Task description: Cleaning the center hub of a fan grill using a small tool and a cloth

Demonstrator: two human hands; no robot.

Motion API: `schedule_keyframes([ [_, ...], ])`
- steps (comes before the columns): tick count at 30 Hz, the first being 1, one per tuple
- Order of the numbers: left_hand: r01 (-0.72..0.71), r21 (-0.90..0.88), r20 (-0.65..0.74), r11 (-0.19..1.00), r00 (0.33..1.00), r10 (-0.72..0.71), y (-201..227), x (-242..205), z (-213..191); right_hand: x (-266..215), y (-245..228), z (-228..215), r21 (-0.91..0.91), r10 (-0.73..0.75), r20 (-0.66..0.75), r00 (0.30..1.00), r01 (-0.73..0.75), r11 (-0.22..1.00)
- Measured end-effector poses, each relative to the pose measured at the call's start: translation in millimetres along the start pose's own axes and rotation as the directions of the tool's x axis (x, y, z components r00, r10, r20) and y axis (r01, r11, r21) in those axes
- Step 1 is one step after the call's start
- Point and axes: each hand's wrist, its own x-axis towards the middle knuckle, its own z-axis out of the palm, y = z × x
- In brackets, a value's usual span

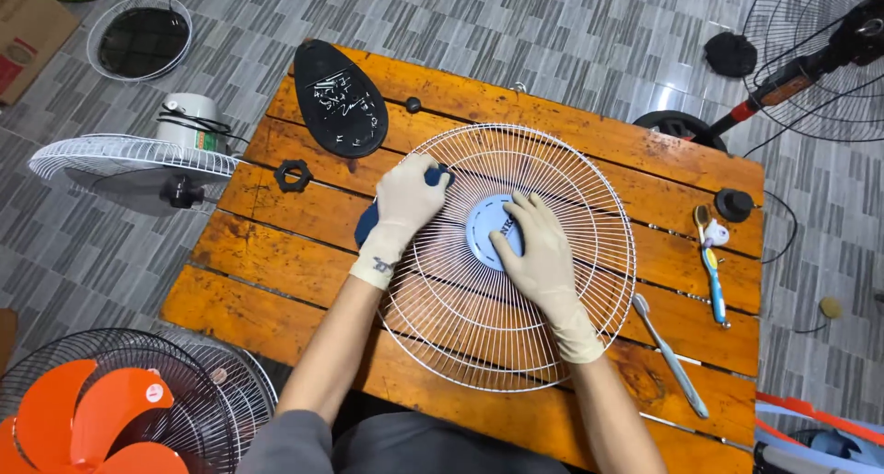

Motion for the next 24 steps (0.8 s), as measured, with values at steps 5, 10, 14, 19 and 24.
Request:
schedule_keyframes([
  [5, -0.213, -0.184, 0.053, 0.96, 0.973, 0.226, 35, -26, -7, 4, -1, 1, -0.012, 0.004, 0.001, 1.0, -0.004, 1.0],
  [10, -0.289, -0.02, -0.098, 0.957, 0.953, 0.286, 7, -11, 6, -4, 1, -1, 0.0, 0.027, 0.025, 0.999, -0.027, 1.0],
  [14, -0.358, -0.06, -0.026, 0.932, 0.934, 0.357, 29, -32, -10, 0, 3, 1, 0.016, 0.069, 0.041, 0.997, -0.069, 0.997],
  [19, -0.372, -0.049, -0.032, 0.927, 0.928, 0.371, 35, -34, 9, -1, 6, 2, 0.025, 0.05, 0.033, 0.998, -0.051, 0.998],
  [24, -0.418, 0.062, -0.018, 0.906, 0.907, 0.42, 49, -14, 26, -2, 4, 3, 0.023, 0.046, 0.019, 0.999, -0.046, 0.999],
])
